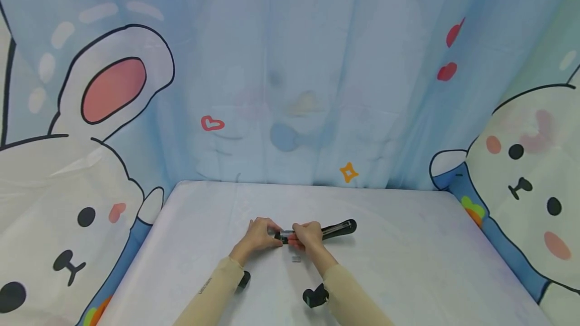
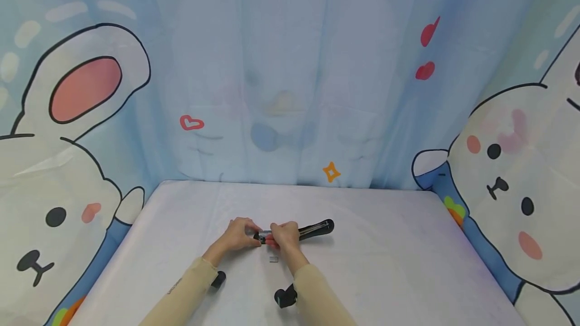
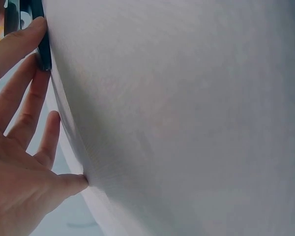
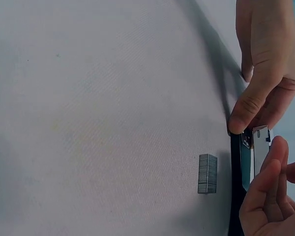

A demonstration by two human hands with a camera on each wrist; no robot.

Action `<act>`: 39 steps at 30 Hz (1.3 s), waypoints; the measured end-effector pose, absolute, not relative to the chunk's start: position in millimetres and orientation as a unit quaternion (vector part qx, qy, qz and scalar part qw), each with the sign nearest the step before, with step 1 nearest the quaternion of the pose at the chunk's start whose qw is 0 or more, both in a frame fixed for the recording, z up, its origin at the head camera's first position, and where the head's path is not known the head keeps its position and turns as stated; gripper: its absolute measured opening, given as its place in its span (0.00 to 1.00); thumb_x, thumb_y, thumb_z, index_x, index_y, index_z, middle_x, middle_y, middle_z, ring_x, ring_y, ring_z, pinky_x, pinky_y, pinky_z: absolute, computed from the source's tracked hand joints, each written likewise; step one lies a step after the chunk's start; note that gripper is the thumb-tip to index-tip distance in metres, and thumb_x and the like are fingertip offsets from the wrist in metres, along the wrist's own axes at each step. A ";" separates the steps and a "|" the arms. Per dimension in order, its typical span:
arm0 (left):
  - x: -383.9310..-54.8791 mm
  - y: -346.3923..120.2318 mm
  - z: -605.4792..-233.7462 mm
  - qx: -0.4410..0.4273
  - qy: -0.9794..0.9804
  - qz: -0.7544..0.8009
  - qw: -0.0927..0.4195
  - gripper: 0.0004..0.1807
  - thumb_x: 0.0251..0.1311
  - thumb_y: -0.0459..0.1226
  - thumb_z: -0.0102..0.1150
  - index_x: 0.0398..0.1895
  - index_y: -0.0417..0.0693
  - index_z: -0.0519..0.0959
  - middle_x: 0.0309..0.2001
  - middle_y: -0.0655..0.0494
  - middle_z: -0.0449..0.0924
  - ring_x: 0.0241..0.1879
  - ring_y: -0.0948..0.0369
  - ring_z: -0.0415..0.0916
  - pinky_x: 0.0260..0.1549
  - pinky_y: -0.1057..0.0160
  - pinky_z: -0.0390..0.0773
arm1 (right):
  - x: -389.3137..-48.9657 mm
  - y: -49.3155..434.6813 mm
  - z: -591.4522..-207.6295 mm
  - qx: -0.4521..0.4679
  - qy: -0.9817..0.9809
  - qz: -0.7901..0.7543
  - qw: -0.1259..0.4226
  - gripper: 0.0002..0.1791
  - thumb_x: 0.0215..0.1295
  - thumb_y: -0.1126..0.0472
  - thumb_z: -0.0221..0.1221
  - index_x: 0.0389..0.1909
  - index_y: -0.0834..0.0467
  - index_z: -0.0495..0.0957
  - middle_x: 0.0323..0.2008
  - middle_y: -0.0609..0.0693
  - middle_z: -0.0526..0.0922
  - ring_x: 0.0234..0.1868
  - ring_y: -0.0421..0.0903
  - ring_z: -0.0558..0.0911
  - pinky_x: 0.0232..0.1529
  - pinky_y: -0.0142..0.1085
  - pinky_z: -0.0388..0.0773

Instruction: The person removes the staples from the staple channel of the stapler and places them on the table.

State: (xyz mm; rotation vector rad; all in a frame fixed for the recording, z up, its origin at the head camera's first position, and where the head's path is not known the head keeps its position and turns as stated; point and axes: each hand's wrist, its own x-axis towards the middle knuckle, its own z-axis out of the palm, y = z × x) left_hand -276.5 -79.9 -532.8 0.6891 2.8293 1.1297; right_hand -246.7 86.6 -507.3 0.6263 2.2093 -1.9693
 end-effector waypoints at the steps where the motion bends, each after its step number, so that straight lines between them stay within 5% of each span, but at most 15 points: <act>1: -276.3 -80.0 -532.7 0.220 0.906 0.362 0.009 0.14 0.44 0.36 0.78 0.37 0.44 0.88 0.38 0.52 0.85 0.52 0.46 0.74 0.61 0.25 0.49 | -246.7 86.1 -507.1 0.205 0.729 -0.650 0.057 0.15 0.66 0.66 0.54 0.48 0.74 0.72 0.17 0.52 0.82 0.13 0.38 0.80 0.14 0.25 0.74; 12: -274.9 -80.0 -533.2 0.214 0.907 0.362 0.010 0.15 0.44 0.35 0.78 0.38 0.44 0.87 0.39 0.52 0.86 0.53 0.46 0.74 0.63 0.26 0.48 | -245.2 96.7 -508.8 0.220 0.712 -0.666 0.017 0.17 0.63 0.67 0.53 0.49 0.76 0.71 0.16 0.51 0.81 0.11 0.36 0.78 0.14 0.25 0.73; 23: -275.5 -79.3 -535.4 0.208 0.908 0.362 0.015 0.15 0.43 0.36 0.78 0.38 0.46 0.87 0.39 0.53 0.85 0.55 0.46 0.74 0.64 0.26 0.46 | -238.5 108.6 -511.3 0.215 0.738 -0.640 0.005 0.09 0.59 0.71 0.55 0.36 0.74 0.74 0.14 0.52 0.81 0.10 0.38 0.78 0.12 0.27 0.74; 39: -277.4 -79.0 -532.4 0.212 0.909 0.358 0.013 0.15 0.43 0.36 0.78 0.38 0.46 0.88 0.39 0.53 0.85 0.55 0.45 0.73 0.63 0.26 0.46 | -240.9 113.5 -513.8 0.185 0.760 -0.621 -0.040 0.07 0.54 0.74 0.57 0.31 0.76 0.78 0.12 0.52 0.81 0.09 0.39 0.78 0.13 0.28 0.76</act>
